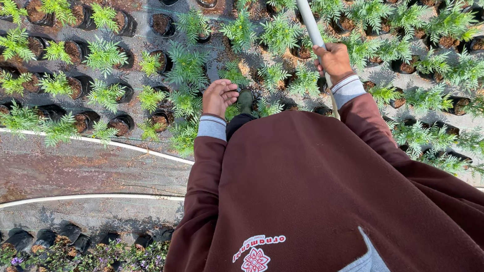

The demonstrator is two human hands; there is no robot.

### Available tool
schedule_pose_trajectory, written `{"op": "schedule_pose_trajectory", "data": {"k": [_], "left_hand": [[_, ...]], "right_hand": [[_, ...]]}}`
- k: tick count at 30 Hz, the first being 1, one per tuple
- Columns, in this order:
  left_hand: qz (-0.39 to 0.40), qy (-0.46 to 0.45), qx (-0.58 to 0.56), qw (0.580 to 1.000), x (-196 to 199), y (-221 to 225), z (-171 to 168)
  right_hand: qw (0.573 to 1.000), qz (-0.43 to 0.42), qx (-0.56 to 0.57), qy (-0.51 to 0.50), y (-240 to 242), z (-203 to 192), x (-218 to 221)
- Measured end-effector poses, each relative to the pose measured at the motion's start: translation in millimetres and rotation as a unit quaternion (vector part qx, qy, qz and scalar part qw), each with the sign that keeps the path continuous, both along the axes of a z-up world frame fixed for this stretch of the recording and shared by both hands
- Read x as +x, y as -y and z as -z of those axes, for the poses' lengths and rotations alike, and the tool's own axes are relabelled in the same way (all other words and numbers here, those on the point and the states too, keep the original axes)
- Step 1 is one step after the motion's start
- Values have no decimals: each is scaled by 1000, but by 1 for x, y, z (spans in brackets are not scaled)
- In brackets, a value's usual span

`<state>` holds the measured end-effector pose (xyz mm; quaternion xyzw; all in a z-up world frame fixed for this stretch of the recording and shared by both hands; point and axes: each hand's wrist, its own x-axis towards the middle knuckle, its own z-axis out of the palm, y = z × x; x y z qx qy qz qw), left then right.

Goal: The person walks through a nursery aisle and uses a hose with a spray nozzle to water rows of potted evergreen seedlings. The person moves the spray wand back and forth to cover the plants and then walks to the next section to continue watering.

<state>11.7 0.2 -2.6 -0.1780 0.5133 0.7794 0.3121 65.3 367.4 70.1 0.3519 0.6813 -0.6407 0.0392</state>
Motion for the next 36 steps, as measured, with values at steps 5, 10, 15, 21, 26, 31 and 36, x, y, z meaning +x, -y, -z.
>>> {"op": "schedule_pose_trajectory", "data": {"k": [5, 10, 15, 21, 26, 31, 36], "left_hand": [[-1, -4, 12, 1000, 3, 0, 3], [-3, -4, 21, 1000, 5, -1, 1], [4, -7, 14, 1000, 11, 0, -1], [8, 4, 27, 1000, 16, 1, 0], [3, 5, 31, 1000, 17, 0, 1], [-8, 4, 25, 1000, 17, 2, 0], [-8, 2, 22, 1000, 20, 2, 0]], "right_hand": [[1000, -7, -22, 0, 3, -14, 25], [999, -30, -33, 3, 12, -28, 55], [998, -14, -47, 49, 25, -40, 77], [997, -35, -14, 69, 36, -40, 81], [996, -34, -41, 71, 40, -35, 83], [996, -31, -41, 73, 40, -31, 81], [996, -34, -34, 73, 39, -31, 81]]}}
